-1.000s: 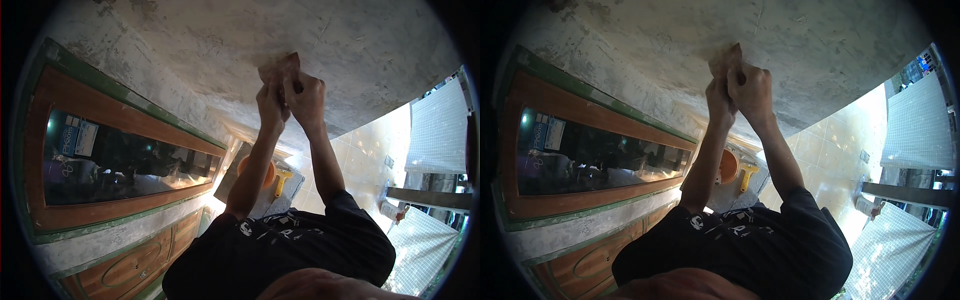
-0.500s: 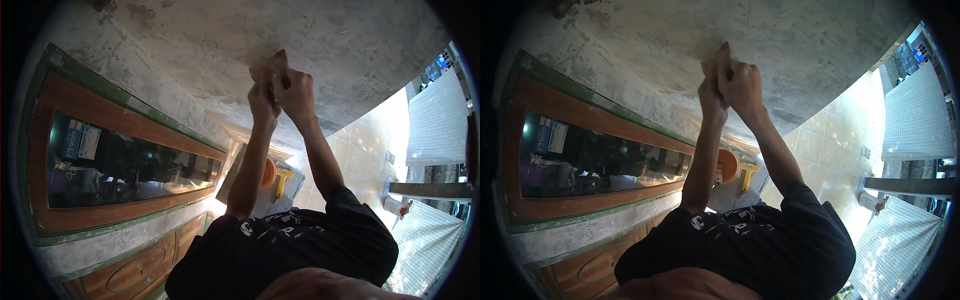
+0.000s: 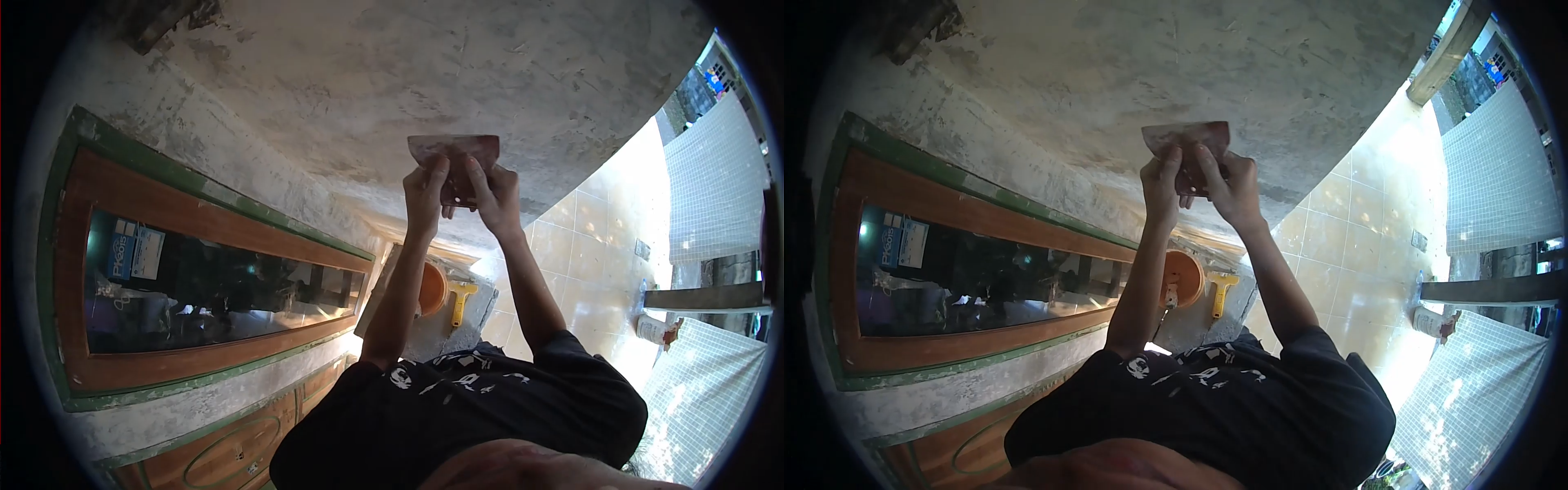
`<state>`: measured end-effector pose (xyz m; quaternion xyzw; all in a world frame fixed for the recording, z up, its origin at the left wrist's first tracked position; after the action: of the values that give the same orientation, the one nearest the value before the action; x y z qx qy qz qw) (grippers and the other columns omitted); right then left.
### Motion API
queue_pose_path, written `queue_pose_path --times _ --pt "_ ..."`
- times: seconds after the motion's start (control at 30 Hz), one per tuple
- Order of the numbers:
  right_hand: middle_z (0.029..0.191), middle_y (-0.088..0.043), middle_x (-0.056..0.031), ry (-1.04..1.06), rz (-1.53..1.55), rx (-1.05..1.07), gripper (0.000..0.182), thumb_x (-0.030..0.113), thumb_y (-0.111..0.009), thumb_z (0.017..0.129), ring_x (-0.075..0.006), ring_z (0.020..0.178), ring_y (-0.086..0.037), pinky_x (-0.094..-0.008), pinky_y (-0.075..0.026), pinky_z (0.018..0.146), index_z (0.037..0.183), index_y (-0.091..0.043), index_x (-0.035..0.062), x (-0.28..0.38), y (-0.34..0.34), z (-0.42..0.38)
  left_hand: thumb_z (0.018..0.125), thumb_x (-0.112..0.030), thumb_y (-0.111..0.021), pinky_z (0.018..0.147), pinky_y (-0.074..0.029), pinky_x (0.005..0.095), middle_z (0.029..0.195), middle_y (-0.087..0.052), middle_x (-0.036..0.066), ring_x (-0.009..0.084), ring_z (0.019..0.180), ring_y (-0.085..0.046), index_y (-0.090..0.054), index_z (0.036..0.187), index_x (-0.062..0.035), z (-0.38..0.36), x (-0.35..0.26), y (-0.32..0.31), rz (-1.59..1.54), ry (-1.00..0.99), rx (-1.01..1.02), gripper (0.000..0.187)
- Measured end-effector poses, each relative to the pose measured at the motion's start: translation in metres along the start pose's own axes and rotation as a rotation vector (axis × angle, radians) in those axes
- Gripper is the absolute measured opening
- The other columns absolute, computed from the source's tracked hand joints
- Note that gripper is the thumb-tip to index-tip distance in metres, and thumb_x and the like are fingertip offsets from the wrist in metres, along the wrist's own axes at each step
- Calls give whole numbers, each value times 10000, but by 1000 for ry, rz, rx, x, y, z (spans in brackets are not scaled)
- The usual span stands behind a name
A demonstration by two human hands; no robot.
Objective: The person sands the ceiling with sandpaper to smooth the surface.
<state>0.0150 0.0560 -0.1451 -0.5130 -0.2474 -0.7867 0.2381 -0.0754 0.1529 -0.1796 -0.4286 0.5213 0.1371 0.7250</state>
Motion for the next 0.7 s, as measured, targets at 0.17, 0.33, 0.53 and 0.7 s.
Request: queue_pose_path --times 0.17,0.33,0.53,0.7 --pt "550 -613 -93 -73 149 -122 342 209 -592 907 -98 501 -572 -259 -417 438 700 -614 -63 -12 25 -1 896 -162 -609 290 -269 235 558 -536 6 59 347 -400 -587 817 -21 7 12 -20 215 -228 56 163" --pt "460 -527 -119 73 -100 -246 344 177 -619 880 -103 392 -479 -290 -341 383 620 -561 -40 -14 26 3 892 -174 -618 296 -253 230 562 -536 2 48 360 -404 -601 807 -9 9 7 -30 144 -70 8 186" --pt "431 -491 -133 201 -110 -328 339 126 -630 855 -109 359 -465 -300 -305 364 570 -529 -29 21 22 16 887 -199 -626 289 -252 227 543 -523 2 49 351 -400 -595 778 -5 23 -26 -38 165 -79 -35 225" --pt "434 -498 -121 173 -37 -371 340 140 -621 860 -97 363 -440 -288 -302 367 582 -544 -40 17 22 7 883 -192 -631 296 -260 224 547 -534 6 49 357 -408 -585 742 2 17 -20 -38 218 -161 -35 244"
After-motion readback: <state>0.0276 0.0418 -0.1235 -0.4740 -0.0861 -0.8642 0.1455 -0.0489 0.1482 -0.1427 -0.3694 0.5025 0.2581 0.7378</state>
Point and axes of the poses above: each hand's wrist, its own z-axis towards the middle knuckle, its own y-axis out of the back of the hand, x = y × z, the point moved 6 cm from there along z, towards the middle knuckle
